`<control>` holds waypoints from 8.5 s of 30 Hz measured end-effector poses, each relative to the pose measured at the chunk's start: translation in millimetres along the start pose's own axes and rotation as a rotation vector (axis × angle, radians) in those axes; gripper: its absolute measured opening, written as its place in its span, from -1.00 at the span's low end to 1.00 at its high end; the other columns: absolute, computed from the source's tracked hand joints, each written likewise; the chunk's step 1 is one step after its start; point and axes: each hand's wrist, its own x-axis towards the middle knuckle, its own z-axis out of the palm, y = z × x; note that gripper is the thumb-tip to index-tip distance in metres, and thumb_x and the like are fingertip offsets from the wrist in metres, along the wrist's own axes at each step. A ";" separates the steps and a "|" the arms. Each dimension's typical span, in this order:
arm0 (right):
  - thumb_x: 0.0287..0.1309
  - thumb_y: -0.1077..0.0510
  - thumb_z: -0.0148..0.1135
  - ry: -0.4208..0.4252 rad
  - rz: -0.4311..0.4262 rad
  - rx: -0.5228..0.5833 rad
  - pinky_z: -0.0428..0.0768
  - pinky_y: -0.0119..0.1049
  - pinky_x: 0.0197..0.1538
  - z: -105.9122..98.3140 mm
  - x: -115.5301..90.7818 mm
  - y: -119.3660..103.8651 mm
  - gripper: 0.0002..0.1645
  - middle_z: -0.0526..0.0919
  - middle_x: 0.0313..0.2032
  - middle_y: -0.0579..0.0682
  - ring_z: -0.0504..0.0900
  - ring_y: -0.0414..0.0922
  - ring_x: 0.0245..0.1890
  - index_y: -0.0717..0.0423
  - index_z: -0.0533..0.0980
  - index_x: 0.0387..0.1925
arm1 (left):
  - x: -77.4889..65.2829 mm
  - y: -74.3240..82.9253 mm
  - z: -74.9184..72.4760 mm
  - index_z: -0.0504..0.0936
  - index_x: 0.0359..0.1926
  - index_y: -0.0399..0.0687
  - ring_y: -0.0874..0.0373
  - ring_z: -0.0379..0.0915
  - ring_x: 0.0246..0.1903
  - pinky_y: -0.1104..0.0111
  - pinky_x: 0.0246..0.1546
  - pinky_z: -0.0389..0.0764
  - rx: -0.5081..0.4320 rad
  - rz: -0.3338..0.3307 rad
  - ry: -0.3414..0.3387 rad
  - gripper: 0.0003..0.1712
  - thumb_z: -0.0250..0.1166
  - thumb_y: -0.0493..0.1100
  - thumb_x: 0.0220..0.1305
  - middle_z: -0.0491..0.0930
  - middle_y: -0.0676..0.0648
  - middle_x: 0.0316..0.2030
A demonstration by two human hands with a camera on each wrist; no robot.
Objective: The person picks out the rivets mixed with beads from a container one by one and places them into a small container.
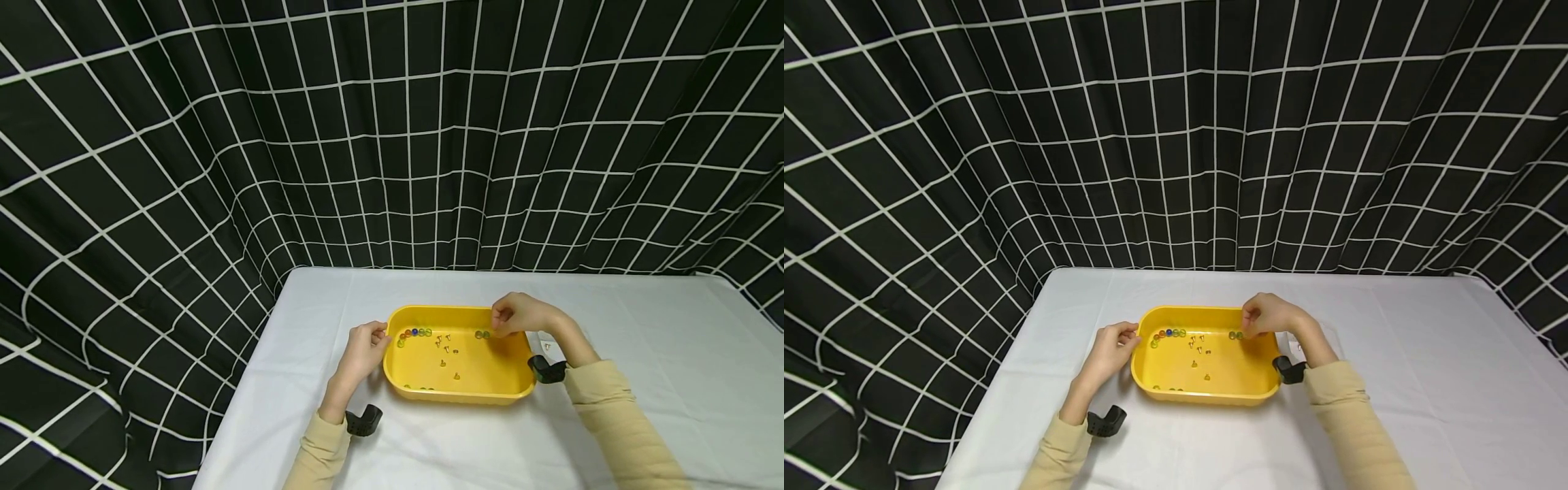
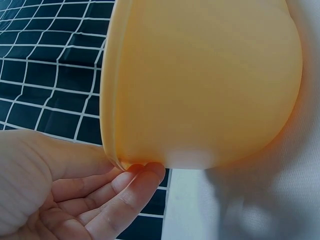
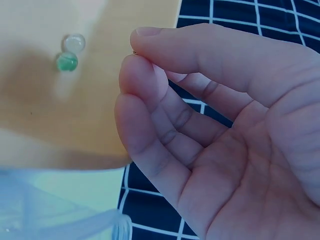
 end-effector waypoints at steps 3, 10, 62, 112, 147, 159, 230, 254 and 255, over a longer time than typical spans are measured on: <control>-0.10 0.38 0.24 0.002 -0.012 0.008 0.45 -0.37 -0.48 -2.4 -3.4 1.7 -0.92 0.44 -0.61 -0.06 0.39 -0.15 -0.56 0.26 0.47 -0.53 | 0.0 0.2 0.0 0.55 -0.08 -0.50 0.11 0.49 -0.40 0.44 -0.39 0.56 -0.001 0.000 0.000 -0.71 0.23 -0.38 0.18 0.56 -0.16 -0.38; -0.09 0.39 0.22 0.007 -0.006 0.039 0.46 -0.35 -0.49 -5.0 -10.2 7.2 -0.90 0.42 -0.62 -0.06 0.37 -0.16 -0.58 0.27 0.44 -0.53 | -0.1 0.1 0.3 0.55 -0.09 -0.50 0.12 0.49 -0.41 0.45 -0.40 0.56 0.000 0.003 0.003 -0.71 0.23 -0.38 0.17 0.56 -0.15 -0.39; 0.00 0.32 0.24 0.060 0.044 0.134 0.52 -0.35 -0.42 -28.2 -56.4 43.1 -0.89 0.50 -0.56 0.01 0.44 -0.17 -0.53 0.33 0.48 -0.43 | -0.6 0.9 0.8 0.57 -0.11 -0.49 0.12 0.49 -0.42 0.41 -0.38 0.56 0.012 0.008 0.020 -0.72 0.24 -0.37 0.16 0.57 -0.15 -0.40; 0.02 0.29 0.27 0.058 0.118 0.171 0.51 -0.35 -0.41 -25.7 -62.4 54.7 -0.82 0.48 -0.54 0.00 0.43 -0.15 -0.51 0.35 0.47 -0.39 | 0.1 0.5 1.0 0.56 -0.12 -0.51 0.08 0.50 -0.40 0.39 -0.38 0.57 0.011 0.018 0.023 -0.73 0.23 -0.40 0.16 0.57 -0.17 -0.40; -0.02 0.34 0.26 0.037 0.046 0.156 0.51 -0.31 -0.42 -18.3 -35.8 25.5 -0.84 0.51 -0.54 0.04 0.42 -0.13 -0.53 0.38 0.48 -0.39 | -0.2 -0.2 1.1 0.56 -0.10 -0.49 0.11 0.48 -0.40 0.41 -0.38 0.56 0.006 -0.001 0.008 -0.72 0.22 -0.39 0.17 0.57 -0.16 -0.38; -0.02 0.34 0.25 0.032 0.051 0.097 0.54 -0.25 -0.40 -14.6 -26.5 19.0 -0.90 0.53 -0.55 0.02 0.46 -0.07 -0.51 0.32 0.49 -0.43 | 0.1 -0.1 0.7 0.56 -0.08 -0.48 0.12 0.47 -0.40 0.43 -0.38 0.55 0.007 -0.015 0.003 -0.71 0.22 -0.37 0.18 0.56 -0.15 -0.38; -0.13 0.42 0.30 -0.062 -0.055 0.032 0.47 -0.37 -0.39 37.4 39.2 -7.5 -0.88 0.52 -0.53 -0.03 0.43 -0.18 -0.51 0.35 0.53 -0.44 | 1.2 -1.9 0.3 0.56 -0.09 -0.48 0.12 0.48 -0.41 0.45 -0.40 0.56 0.008 -0.015 0.007 -0.71 0.23 -0.37 0.17 0.56 -0.15 -0.39; -0.19 0.44 0.30 -0.095 -0.102 0.024 0.44 -0.42 -0.43 52.2 49.5 -7.4 -0.86 0.51 -0.55 -0.06 0.42 -0.23 -0.53 0.35 0.54 -0.46 | 1.4 -2.1 1.2 0.56 -0.10 -0.50 0.11 0.49 -0.41 0.45 -0.40 0.56 0.006 -0.003 0.009 -0.71 0.24 -0.38 0.16 0.57 -0.16 -0.39; -0.19 0.44 0.30 -0.096 -0.107 0.024 0.44 -0.43 -0.43 52.7 49.8 -7.0 -0.86 0.51 -0.55 -0.06 0.42 -0.23 -0.53 0.35 0.53 -0.46 | 1.2 -2.2 1.3 0.56 -0.10 -0.50 0.10 0.49 -0.41 0.45 -0.40 0.56 0.007 -0.003 0.008 -0.71 0.24 -0.38 0.16 0.57 -0.16 -0.39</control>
